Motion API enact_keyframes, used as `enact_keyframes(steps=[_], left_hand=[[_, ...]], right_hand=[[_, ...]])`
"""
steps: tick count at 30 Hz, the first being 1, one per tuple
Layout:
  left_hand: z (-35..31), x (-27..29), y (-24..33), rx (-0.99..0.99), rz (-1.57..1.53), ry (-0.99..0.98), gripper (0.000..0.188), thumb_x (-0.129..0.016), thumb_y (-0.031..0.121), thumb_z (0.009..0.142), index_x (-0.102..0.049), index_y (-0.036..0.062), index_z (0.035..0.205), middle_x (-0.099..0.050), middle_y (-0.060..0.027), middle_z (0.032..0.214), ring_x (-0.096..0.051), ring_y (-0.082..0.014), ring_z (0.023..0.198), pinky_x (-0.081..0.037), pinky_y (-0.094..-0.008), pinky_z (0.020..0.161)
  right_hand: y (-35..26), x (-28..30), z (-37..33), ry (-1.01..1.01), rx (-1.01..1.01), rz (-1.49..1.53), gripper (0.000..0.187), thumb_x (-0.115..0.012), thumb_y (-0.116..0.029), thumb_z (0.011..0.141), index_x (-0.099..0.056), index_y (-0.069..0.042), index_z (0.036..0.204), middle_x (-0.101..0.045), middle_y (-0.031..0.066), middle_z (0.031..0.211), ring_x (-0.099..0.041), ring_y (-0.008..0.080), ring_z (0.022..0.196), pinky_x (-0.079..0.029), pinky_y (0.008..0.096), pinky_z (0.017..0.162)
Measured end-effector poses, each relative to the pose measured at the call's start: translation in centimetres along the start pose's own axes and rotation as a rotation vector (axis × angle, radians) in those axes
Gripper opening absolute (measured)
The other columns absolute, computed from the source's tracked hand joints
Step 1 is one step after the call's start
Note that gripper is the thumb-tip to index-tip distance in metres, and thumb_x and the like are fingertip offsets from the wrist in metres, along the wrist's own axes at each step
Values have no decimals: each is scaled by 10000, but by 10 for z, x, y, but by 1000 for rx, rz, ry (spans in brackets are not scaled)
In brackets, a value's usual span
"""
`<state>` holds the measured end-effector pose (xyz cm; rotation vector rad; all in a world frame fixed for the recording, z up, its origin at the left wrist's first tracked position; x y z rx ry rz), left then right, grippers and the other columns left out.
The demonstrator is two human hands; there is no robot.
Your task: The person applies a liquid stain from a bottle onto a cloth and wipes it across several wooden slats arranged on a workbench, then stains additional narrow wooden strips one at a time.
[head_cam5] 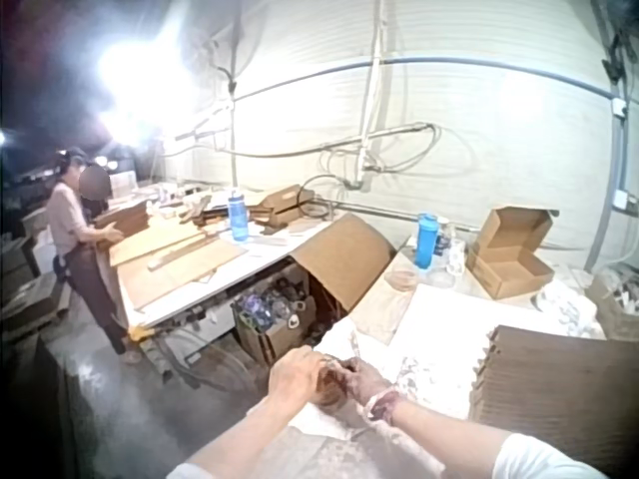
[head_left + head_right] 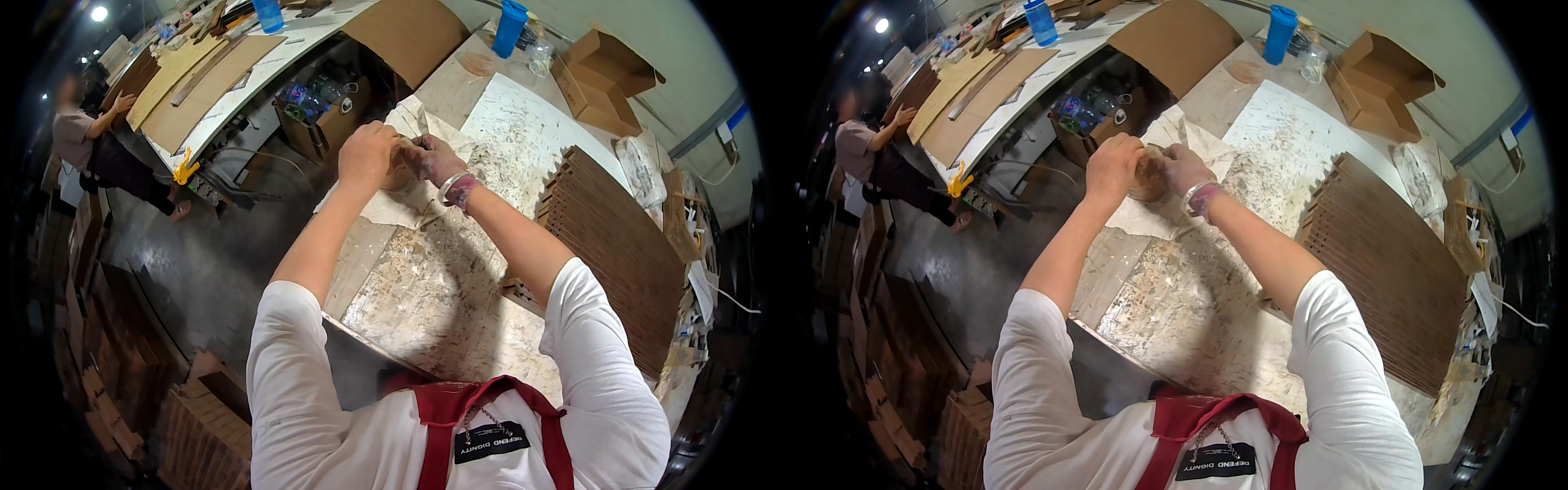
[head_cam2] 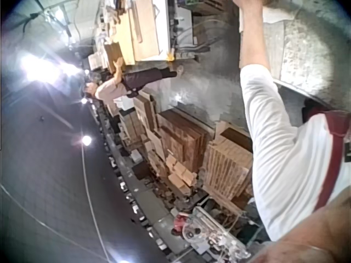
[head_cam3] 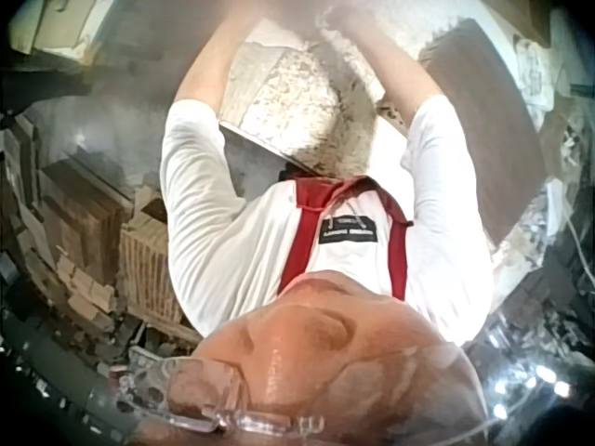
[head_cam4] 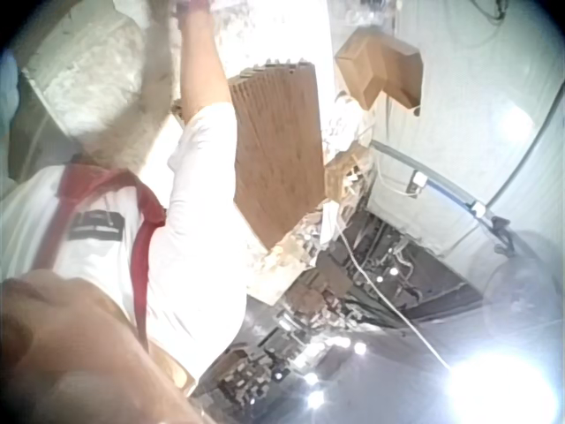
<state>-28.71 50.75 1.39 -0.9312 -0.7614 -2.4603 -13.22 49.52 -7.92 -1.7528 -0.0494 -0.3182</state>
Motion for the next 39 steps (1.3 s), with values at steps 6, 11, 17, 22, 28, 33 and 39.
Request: enact_keyframes(steps=[6,11,17,22,28,33,39], left_hand=[[-8,1,-9,34,-20,10,82,-628,155,833,-611,77,815,-576,-66,826,-595,-276,857,-475,-405,714],[-2,-4,15,-88,-4,20,65,-620,148,823,-614,87,802,-583,-61,824,-597,-271,844,-481,-401,721],[2,-15,-17,-22,150,-62,100,-628,159,838,-610,72,792,-579,-84,836,-594,-284,857,-477,-399,727],[-5,-23,-57,242,-79,-38,132,-613,173,857,-617,42,850,-607,-125,906,-593,-341,908,-465,-430,758],[-7,-36,-76,397,-78,-197,147,-597,171,867,-612,24,875,-631,-171,916,-601,-382,904,-467,-471,769],[-6,-35,-87,446,-70,-191,164,-578,174,876,-616,15,870,-653,-186,902,-615,-392,900,-475,-487,770],[-4,-39,-87,421,-39,-191,181,-586,188,874,-616,10,867,-659,-198,886,-621,-397,890,-480,-489,764]], right_hand=[[-11,7,-25,-68,-66,367,194,-530,-193,971,-604,-47,1074,-647,29,902,-625,140,748,-514,295,626],[-11,10,-13,88,1,132,369,-636,-323,919,-611,9,1078,-642,62,843,-565,131,695,-471,271,625],[3,11,-26,-105,-197,553,296,-646,-248,912,-631,5,1066,-637,53,853,-572,132,724,-473,270,639],[-3,30,-25,24,-104,389,324,-637,-269,913,-632,15,1070,-657,89,941,-630,172,825,-511,287,719],[-45,6,-46,62,504,-698,361,-624,-298,897,-582,-91,1189,-598,116,1146,-618,283,969,-501,377,815],[-32,23,-49,5,394,-1005,371,-630,-199,846,-565,-139,1205,-567,108,1186,-602,331,974,-501,393,833],[-50,5,-50,130,662,-667,270,-593,-253,894,-561,-130,1132,-582,141,1033,-595,353,934,-490,424,800]])
Point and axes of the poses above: each hand's wrist, its own z-axis towards the middle knuckle, its own x-axis out of the back of the hand, y = z × x, the point moved 6 cm from there along z, towards the middle knuckle
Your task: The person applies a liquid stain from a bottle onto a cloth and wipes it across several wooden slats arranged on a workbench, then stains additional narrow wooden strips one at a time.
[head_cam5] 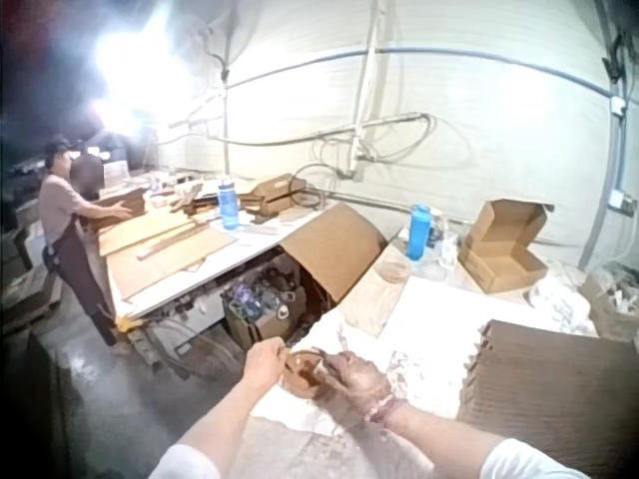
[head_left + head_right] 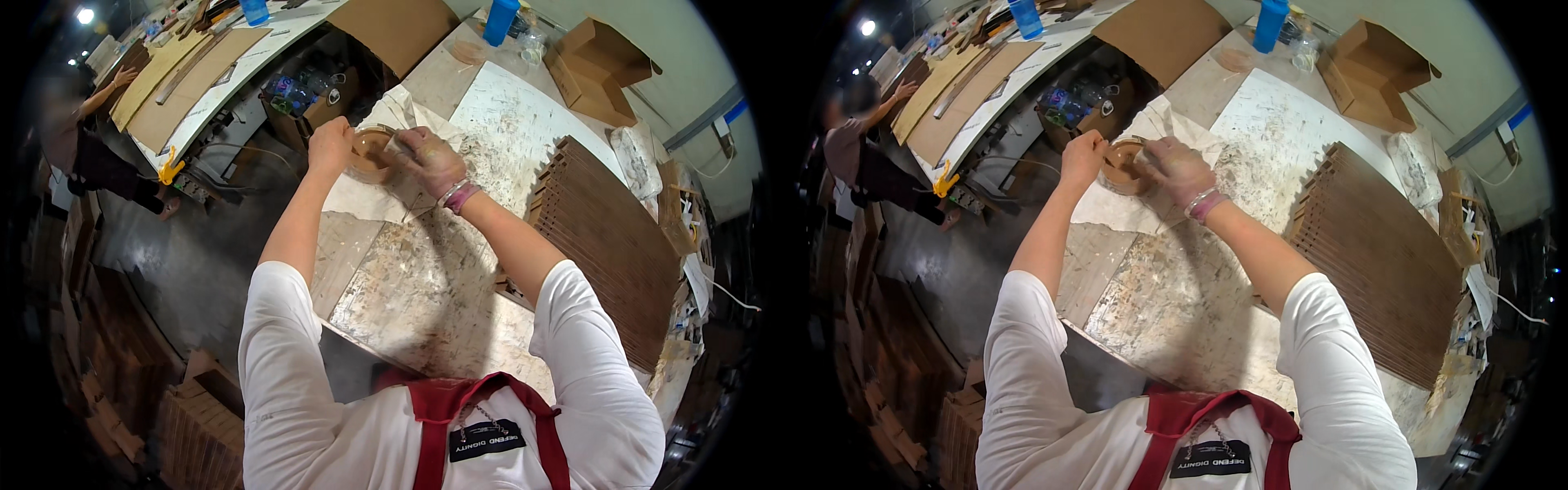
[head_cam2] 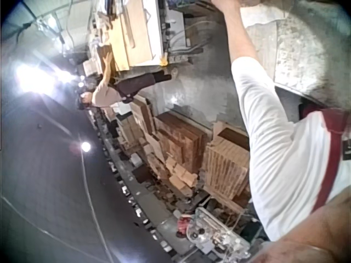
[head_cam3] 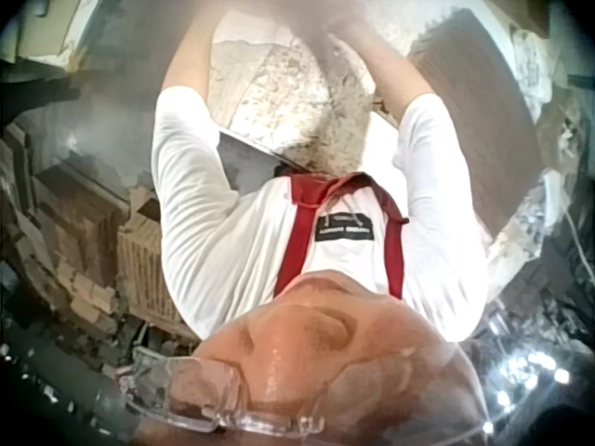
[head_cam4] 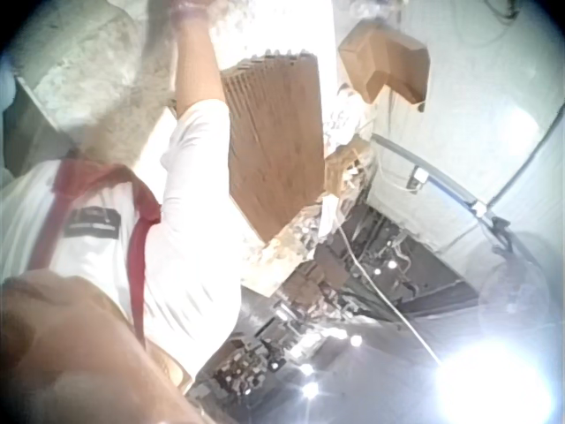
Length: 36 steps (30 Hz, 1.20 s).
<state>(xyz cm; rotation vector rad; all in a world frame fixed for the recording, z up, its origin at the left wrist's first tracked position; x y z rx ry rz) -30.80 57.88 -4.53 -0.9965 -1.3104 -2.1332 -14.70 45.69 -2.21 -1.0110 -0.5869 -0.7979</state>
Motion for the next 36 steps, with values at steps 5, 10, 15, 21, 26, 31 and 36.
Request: enact_keyframes(steps=[5,10,15,21,26,31,36], left_hand=[[1,2,-6,25,33,-11,177,-586,190,876,-613,16,862,-657,-198,879,-621,-399,880,-481,-492,755],[-1,-1,-2,35,12,-9,180,-589,193,878,-609,16,856,-655,-193,870,-619,-399,880,-478,-495,756],[-2,-1,4,3,57,-1,171,-588,193,881,-610,24,865,-655,-191,892,-617,-399,892,-474,-497,762],[1,-5,2,43,47,-18,186,-586,214,889,-610,30,878,-652,-190,922,-612,-402,907,-470,-500,770],[-5,11,-1,-127,110,122,231,-592,237,914,-638,36,1019,-639,-173,1047,-597,-370,1009,-472,-452,841],[-44,34,72,-343,-43,238,193,-562,162,941,-609,27,1071,-613,-130,1108,-592,-328,1019,-470,-385,875],[-110,-26,171,-496,-212,-64,153,-538,139,949,-627,15,955,-632,-129,959,-601,-302,902,-466,-348,794]], right_hand=[[24,-5,-19,-119,-18,-178,326,-580,-294,914,-570,-111,1184,-597,142,1123,-602,337,931,-491,403,823],[78,-12,-34,-8,-626,623,449,-602,-401,914,-571,-69,1214,-645,161,1046,-618,303,947,-484,366,846],[34,-16,-13,62,-154,148,348,-608,-311,912,-586,-93,1183,-613,158,1094,-608,317,922,-485,394,813],[49,8,-60,-141,-405,170,325,-612,-210,918,-552,-89,1213,-604,120,1047,-624,270,896,-519,363,765],[33,26,-136,14,-790,1627,338,-547,-240,970,-536,-36,1238,-642,99,1067,-649,187,847,-557,302,675],[24,56,-228,113,-653,1905,511,-584,-351,943,-477,-30,1326,-600,126,1219,-635,225,1000,-567,350,740],[19,99,-344,255,-679,2063,572,-619,-362,921,-455,-3,1335,-586,125,1226,-615,205,1034,-551,343,772]])
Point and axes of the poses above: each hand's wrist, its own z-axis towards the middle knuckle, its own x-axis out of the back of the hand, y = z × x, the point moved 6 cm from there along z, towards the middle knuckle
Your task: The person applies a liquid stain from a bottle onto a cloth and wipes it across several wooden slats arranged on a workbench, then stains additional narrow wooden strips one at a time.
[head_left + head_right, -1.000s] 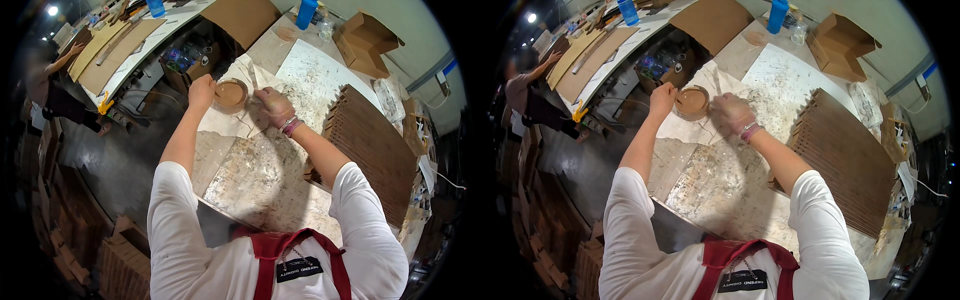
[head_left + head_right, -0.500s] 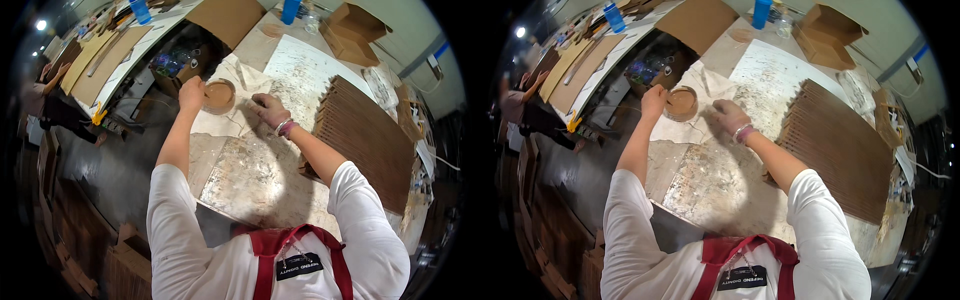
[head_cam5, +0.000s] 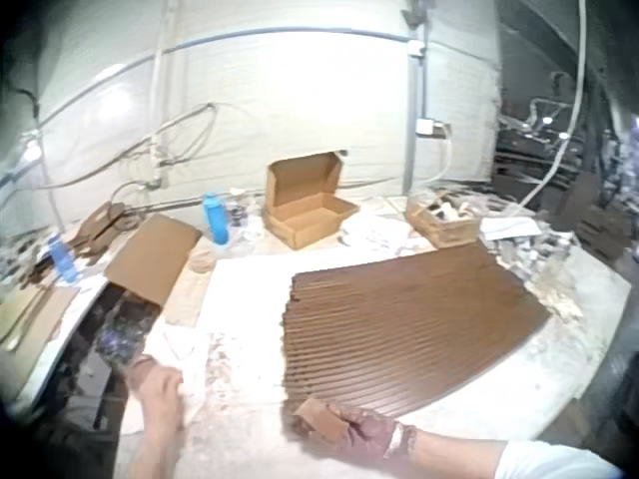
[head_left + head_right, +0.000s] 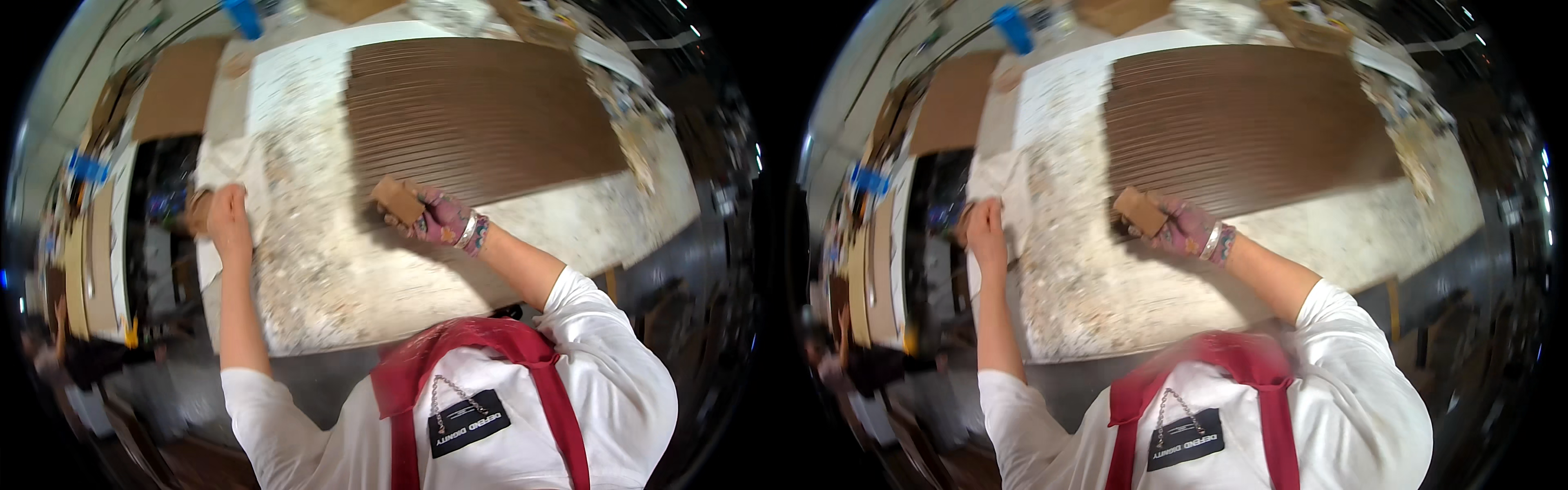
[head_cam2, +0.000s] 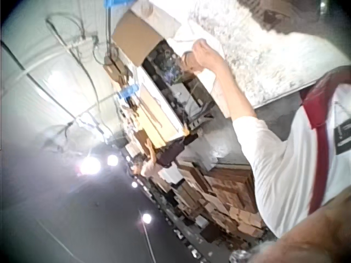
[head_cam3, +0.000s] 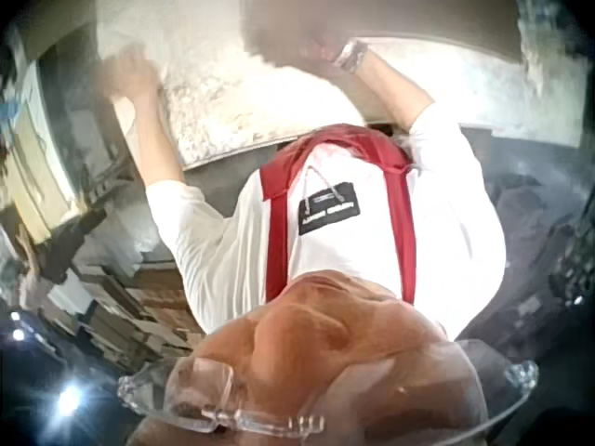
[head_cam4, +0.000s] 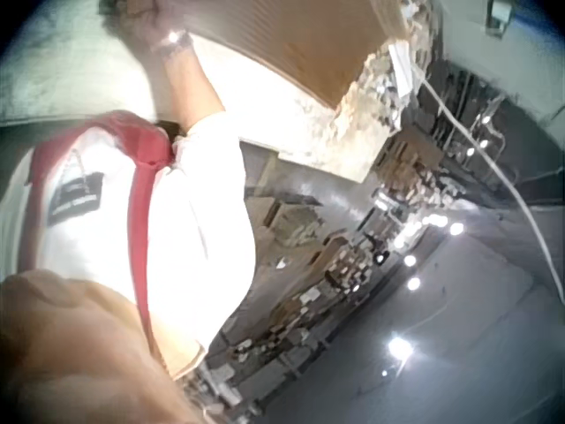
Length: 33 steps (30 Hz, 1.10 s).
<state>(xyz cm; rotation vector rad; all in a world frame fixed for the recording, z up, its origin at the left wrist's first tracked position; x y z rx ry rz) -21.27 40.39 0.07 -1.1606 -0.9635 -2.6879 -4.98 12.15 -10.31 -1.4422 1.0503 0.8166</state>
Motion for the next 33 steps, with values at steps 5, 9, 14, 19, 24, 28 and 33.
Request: enact_keyframes(steps=[5,9,14,19,24,28,33], left_hand=[[-43,-136,152,-148,-232,-296,183,-576,133,933,-653,39,1070,-663,-125,1093,-621,-294,1018,-476,-350,903],[-83,-239,336,-597,-259,-468,530,-673,133,845,-508,32,1338,-522,-170,1369,-502,-352,1253,-399,-438,1049],[-138,-337,431,-670,182,-675,749,-627,368,887,-292,81,1493,-245,-117,1568,-246,-327,1433,-189,-528,1147],[-184,-326,443,-778,209,-779,725,-608,398,878,-338,75,1469,-324,-118,1532,-314,-336,1397,-214,-520,1127],[-170,-346,477,-632,109,-639,580,-628,324,881,-461,53,1366,-469,-141,1395,-453,-354,1251,-322,-525,1042],[-170,-360,470,-530,-16,-763,543,-706,217,822,-531,39,1304,-558,-167,1206,-525,-343,1099,-419,-437,951],[-194,-345,469,-536,-23,-727,528,-686,224,839,-522,37,1306,-546,-142,1222,-518,-340,1080,-401,-446,949]], right_hand=[[-55,24,-153,151,340,-66,341,-605,-141,922,-522,16,1213,-600,138,1178,-625,203,1024,-549,315,865],[-116,65,-313,415,569,-159,479,-601,-152,910,-457,8,1337,-540,130,1339,-588,222,1131,-496,359,968],[-170,153,-500,680,840,80,363,-618,-183,920,-534,-93,1261,-606,148,1189,-617,291,1051,-545,464,858],[-209,201,-604,927,951,-113,356,-626,-246,917,-545,-89,1225,-627,83,1075,-622,184,942,-533,349,715],[-265,200,-618,1252,719,-603,480,-697,-386,841,-580,-38,1149,-580,12,964,-537,110,800,-451,269,644],[-293,210,-612,1290,540,-807,518,-695,-455,838,-613,-24,1114,-581,6,805,-517,105,681,-425,266,603],[-316,215,-612,1360,400,-1362,519,-672,-446,864,-620,-25,1164,-627,57,900,-563,143,758,-457,270,673]])
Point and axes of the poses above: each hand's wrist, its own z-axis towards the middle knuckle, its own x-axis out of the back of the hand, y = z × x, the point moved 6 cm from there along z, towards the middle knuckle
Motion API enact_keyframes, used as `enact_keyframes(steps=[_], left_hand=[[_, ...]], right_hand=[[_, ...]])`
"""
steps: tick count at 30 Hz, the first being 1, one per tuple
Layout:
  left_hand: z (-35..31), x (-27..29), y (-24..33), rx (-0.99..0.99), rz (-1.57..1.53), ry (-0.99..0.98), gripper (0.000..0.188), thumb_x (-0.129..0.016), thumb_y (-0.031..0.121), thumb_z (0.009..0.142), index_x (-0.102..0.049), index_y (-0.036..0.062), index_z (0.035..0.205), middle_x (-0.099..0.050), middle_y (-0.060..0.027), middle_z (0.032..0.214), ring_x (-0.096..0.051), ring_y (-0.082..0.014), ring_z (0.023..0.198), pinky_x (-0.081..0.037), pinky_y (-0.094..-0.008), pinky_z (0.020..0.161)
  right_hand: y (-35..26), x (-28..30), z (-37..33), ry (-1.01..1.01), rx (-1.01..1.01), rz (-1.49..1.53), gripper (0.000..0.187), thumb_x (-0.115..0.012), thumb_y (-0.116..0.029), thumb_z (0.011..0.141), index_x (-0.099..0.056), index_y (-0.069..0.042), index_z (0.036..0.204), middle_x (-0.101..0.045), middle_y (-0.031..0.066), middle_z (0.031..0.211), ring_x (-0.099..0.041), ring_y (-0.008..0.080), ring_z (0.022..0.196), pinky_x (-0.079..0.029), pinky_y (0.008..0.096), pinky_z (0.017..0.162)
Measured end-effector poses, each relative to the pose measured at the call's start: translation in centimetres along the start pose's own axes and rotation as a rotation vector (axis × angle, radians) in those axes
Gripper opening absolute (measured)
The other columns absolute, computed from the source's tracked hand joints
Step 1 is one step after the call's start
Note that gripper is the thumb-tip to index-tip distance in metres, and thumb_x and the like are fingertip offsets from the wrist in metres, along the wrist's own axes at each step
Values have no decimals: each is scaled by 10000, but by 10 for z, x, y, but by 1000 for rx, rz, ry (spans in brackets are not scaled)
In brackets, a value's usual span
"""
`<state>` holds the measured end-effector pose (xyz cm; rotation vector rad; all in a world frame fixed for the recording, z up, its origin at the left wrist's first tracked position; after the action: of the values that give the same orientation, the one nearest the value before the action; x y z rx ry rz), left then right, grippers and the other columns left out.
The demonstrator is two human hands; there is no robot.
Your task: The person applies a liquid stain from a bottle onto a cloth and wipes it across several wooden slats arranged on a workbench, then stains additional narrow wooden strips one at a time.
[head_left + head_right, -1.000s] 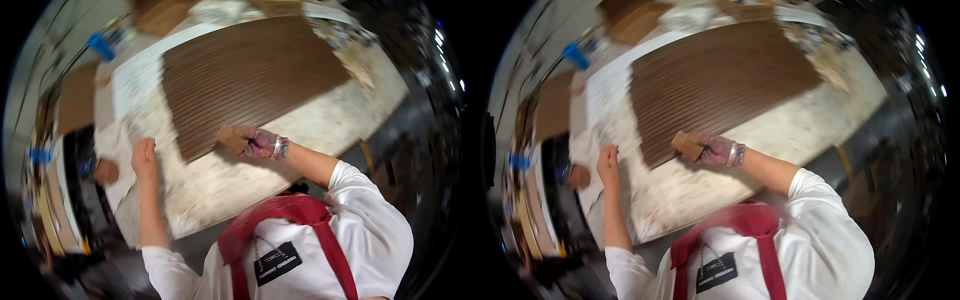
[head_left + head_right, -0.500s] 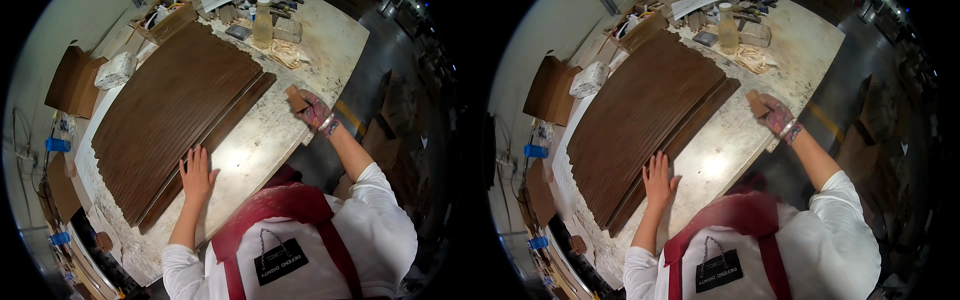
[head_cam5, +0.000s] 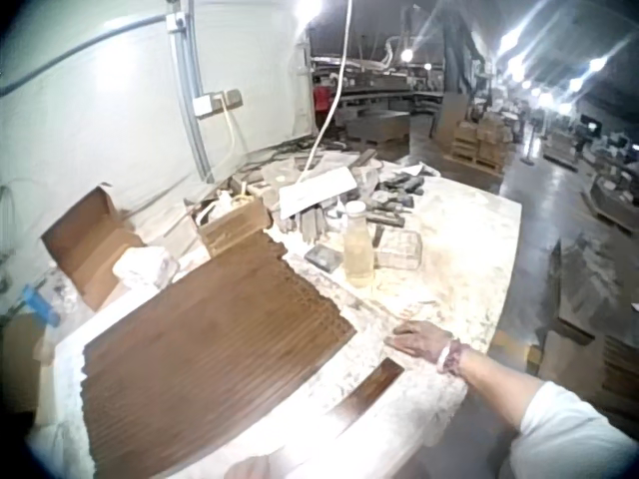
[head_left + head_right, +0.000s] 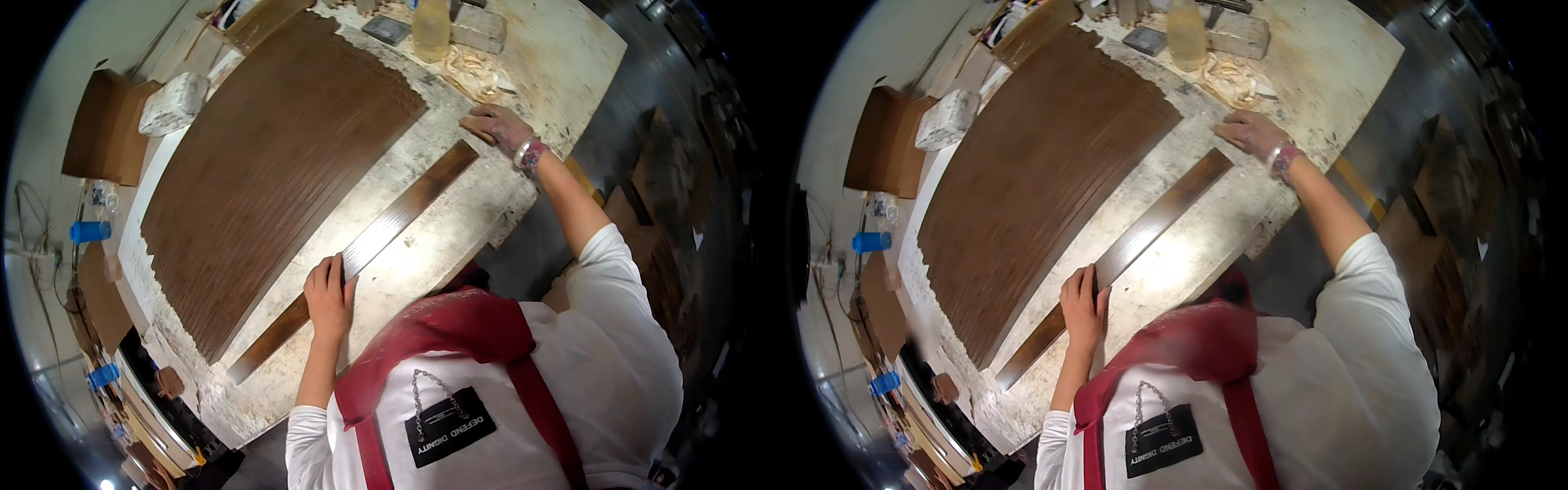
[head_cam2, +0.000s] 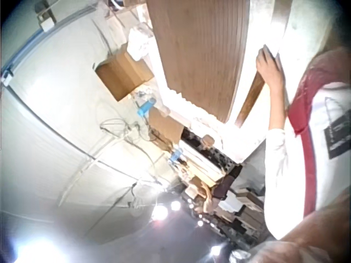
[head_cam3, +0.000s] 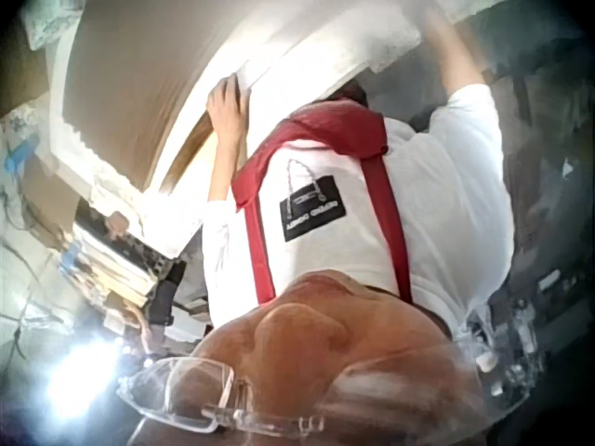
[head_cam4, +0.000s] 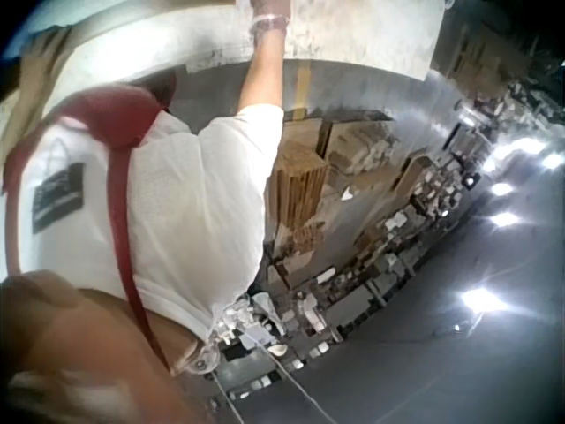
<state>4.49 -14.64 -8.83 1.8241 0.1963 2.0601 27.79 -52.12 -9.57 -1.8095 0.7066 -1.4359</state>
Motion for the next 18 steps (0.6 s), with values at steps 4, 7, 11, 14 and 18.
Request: enact_keyframes(steps=[4,7,11,14,18], left_hand=[[-7,-3,1,44,-13,19,519,-704,189,818,-545,35,1288,-541,-138,1236,-510,-338,1098,-398,-442,962],[-5,-5,-3,40,-16,2,521,-703,186,818,-543,36,1291,-536,-131,1241,-500,-333,1112,-395,-444,972],[-2,-7,-4,34,-6,17,518,-694,200,830,-538,39,1298,-534,-127,1240,-495,-332,1117,-392,-446,976],[-2,-7,-3,19,-6,17,515,-686,211,841,-534,40,1303,-533,-128,1240,-495,-333,1116,-392,-446,977],[-1,-5,-3,17,-18,26,506,-680,207,848,-534,38,1301,-532,-132,1240,-497,-334,1113,-391,-446,978]], right_hand=[[-8,-19,5,-78,172,-59,526,-685,-446,858,-630,-9,1145,-649,103,1030,-588,151,917,-466,254,806],[-13,-17,0,-77,-223,-31,590,-690,-503,830,-629,-10,1148,-654,134,1072,-590,197,1014,-451,282,895],[0,-13,0,25,-166,-48,566,-714,-514,794,-645,-40,1094,-658,151,1035,-617,250,958,-467,334,857],[3,-11,-6,47,-72,-78,545,-710,-512,789,-647,-54,1078,-656,152,1009,-616,270,952,-468,352,848],[-19,-3,-29,26,-157,-294,504,-683,-524,791,-661,-78,1025,-654,138,943,-621,270,902,-471,364,810]])
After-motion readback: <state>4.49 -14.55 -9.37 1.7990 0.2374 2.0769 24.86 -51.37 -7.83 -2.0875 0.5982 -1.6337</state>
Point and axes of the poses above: each hand's wrist, its own z-axis towards the middle knuckle, its own x-axis out of the back of the hand, y = z × x, the point moved 6 cm from there along z, towards the middle knuckle
